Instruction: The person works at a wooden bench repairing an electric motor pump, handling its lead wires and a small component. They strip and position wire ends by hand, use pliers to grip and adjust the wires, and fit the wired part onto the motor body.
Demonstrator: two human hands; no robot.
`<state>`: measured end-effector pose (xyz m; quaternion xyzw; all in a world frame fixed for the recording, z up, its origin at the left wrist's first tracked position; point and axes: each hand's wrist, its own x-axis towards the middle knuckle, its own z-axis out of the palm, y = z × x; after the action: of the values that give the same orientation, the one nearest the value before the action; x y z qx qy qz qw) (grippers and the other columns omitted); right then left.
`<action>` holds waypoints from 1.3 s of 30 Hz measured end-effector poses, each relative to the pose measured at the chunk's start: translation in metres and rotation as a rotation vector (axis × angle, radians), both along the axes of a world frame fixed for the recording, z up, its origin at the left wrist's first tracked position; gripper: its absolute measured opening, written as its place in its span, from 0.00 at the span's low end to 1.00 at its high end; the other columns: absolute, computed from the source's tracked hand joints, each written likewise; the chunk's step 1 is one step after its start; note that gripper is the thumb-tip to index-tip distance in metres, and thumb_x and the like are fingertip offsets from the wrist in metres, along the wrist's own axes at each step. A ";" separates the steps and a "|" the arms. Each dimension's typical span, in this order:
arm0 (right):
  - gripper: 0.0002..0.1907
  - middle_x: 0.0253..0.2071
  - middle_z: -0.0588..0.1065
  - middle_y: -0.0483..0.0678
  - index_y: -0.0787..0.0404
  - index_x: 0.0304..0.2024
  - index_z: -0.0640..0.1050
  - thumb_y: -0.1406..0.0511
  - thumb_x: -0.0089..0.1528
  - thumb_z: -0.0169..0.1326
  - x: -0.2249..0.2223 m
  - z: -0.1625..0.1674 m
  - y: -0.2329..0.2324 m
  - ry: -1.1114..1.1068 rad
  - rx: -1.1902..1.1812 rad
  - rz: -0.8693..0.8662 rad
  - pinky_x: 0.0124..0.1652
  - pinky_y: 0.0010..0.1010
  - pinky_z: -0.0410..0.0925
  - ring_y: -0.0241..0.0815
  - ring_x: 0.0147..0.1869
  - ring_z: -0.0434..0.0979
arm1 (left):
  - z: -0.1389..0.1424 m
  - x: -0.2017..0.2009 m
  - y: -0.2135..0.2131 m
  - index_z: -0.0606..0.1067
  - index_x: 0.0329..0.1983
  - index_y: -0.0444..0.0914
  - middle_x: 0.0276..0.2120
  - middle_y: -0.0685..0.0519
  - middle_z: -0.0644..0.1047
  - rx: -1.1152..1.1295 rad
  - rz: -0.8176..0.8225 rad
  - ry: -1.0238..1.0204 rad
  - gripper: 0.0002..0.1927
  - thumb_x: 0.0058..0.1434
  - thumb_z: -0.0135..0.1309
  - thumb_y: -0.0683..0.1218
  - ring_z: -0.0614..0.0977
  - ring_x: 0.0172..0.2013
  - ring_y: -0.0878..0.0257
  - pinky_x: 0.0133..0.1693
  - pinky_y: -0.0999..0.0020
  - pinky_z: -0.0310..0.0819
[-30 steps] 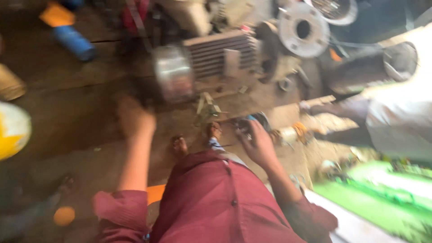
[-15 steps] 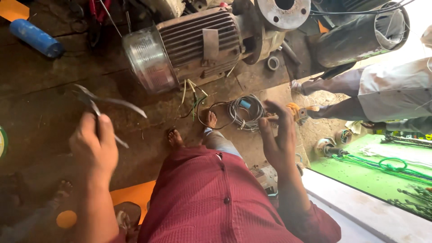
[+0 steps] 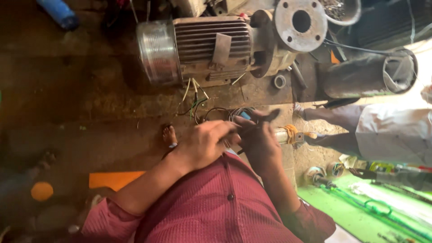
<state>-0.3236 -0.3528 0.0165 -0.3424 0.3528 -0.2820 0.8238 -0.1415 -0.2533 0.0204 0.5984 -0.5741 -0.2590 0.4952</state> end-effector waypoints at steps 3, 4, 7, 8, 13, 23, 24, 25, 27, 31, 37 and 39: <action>0.29 0.53 0.74 0.58 0.55 0.74 0.53 0.54 0.74 0.40 -0.025 -0.014 -0.037 -0.118 0.015 -0.048 0.53 0.51 0.72 0.58 0.56 0.79 | -0.033 -0.007 -0.012 0.73 0.47 0.37 0.39 0.46 0.81 0.294 0.195 0.104 0.12 0.67 0.55 0.50 0.85 0.41 0.50 0.43 0.59 0.79; 0.29 0.53 0.75 0.57 0.55 0.78 0.53 0.57 0.77 0.41 -0.034 -0.018 -0.051 -0.205 -0.018 -0.008 0.53 0.49 0.72 0.56 0.55 0.79 | -0.044 -0.011 -0.018 0.70 0.47 0.36 0.37 0.47 0.81 0.446 0.268 0.143 0.16 0.69 0.55 0.53 0.85 0.39 0.52 0.42 0.59 0.79; 0.32 0.52 0.76 0.53 0.56 0.78 0.56 0.65 0.72 0.46 -0.051 -0.033 -0.081 0.057 -0.029 0.077 0.45 0.38 0.71 0.48 0.51 0.80 | -0.073 -0.027 -0.036 0.64 0.54 0.40 0.46 0.52 0.78 0.345 0.329 0.659 0.18 0.68 0.55 0.49 0.82 0.47 0.57 0.48 0.62 0.77; 0.34 0.51 0.76 0.52 0.57 0.76 0.58 0.68 0.67 0.47 -0.053 -0.038 -0.088 0.227 -0.029 0.098 0.42 0.33 0.70 0.46 0.50 0.80 | -0.080 -0.032 -0.039 0.64 0.52 0.40 0.46 0.51 0.80 0.318 0.370 0.906 0.14 0.70 0.54 0.47 0.80 0.45 0.59 0.46 0.63 0.75; 0.26 0.46 0.80 0.47 0.62 0.69 0.66 0.67 0.68 0.48 -0.056 -0.044 -0.108 0.491 -0.674 0.515 0.45 0.27 0.72 0.36 0.45 0.80 | -0.102 -0.042 -0.031 0.67 0.46 0.38 0.35 0.52 0.75 0.069 0.522 1.680 0.05 0.68 0.48 0.40 0.84 0.40 0.56 0.43 0.57 0.83; 0.24 0.44 0.83 0.54 0.62 0.65 0.72 0.58 0.69 0.51 0.029 -0.069 -0.118 0.476 -1.020 1.105 0.48 0.32 0.72 0.41 0.49 0.83 | -0.085 -0.027 0.004 0.72 0.51 0.40 0.35 0.50 0.79 0.265 0.864 0.086 0.08 0.73 0.48 0.47 0.84 0.34 0.55 0.36 0.61 0.73; 0.25 0.45 0.83 0.53 0.61 0.65 0.70 0.58 0.69 0.50 0.038 -0.068 -0.117 0.468 -0.987 1.154 0.47 0.32 0.72 0.41 0.47 0.84 | -0.080 -0.027 0.002 0.72 0.49 0.40 0.32 0.49 0.79 0.311 0.886 0.161 0.10 0.71 0.51 0.50 0.83 0.31 0.54 0.34 0.60 0.74; 0.26 0.46 0.83 0.52 0.60 0.66 0.68 0.58 0.68 0.48 0.046 -0.067 -0.117 0.462 -0.956 1.200 0.46 0.32 0.73 0.42 0.44 0.84 | -0.075 -0.028 0.000 0.72 0.48 0.41 0.28 0.48 0.78 0.354 0.906 0.234 0.12 0.69 0.53 0.53 0.82 0.28 0.53 0.32 0.58 0.74; 0.27 0.47 0.83 0.51 0.59 0.68 0.67 0.58 0.68 0.47 0.060 -0.064 -0.119 0.443 -0.941 1.256 0.44 0.33 0.73 0.42 0.42 0.84 | -0.065 -0.030 -0.003 0.71 0.47 0.41 0.27 0.46 0.79 0.472 0.940 0.162 0.21 0.61 0.61 0.59 0.83 0.29 0.50 0.32 0.56 0.75; 0.26 0.42 0.82 0.54 0.59 0.67 0.69 0.58 0.69 0.48 0.078 -0.065 -0.119 0.436 -0.999 1.319 0.45 0.35 0.74 0.44 0.43 0.84 | -0.057 -0.033 -0.011 0.72 0.44 0.41 0.32 0.47 0.83 0.412 1.053 0.009 0.25 0.59 0.64 0.63 0.85 0.34 0.45 0.34 0.52 0.76; 0.22 0.48 0.79 0.61 0.62 0.63 0.73 0.59 0.69 0.51 0.089 -0.076 -0.119 0.258 -1.224 1.246 0.49 0.42 0.71 0.58 0.52 0.80 | -0.068 -0.033 -0.014 0.80 0.41 0.43 0.34 0.49 0.84 0.279 1.171 -0.153 0.14 0.62 0.62 0.57 0.86 0.33 0.49 0.33 0.58 0.78; 0.22 0.47 0.79 0.61 0.61 0.61 0.73 0.58 0.69 0.51 0.092 -0.076 -0.119 0.336 -1.215 1.272 0.49 0.43 0.71 0.59 0.52 0.80 | -0.071 -0.032 -0.013 0.81 0.41 0.43 0.32 0.50 0.84 0.330 1.151 -0.128 0.13 0.61 0.62 0.56 0.86 0.31 0.51 0.31 0.60 0.78</action>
<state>-0.2320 -0.4715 -0.0595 -0.8872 0.0018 0.1437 0.4384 -0.1734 -0.2659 -0.0506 0.8965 -0.1390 0.0015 0.4207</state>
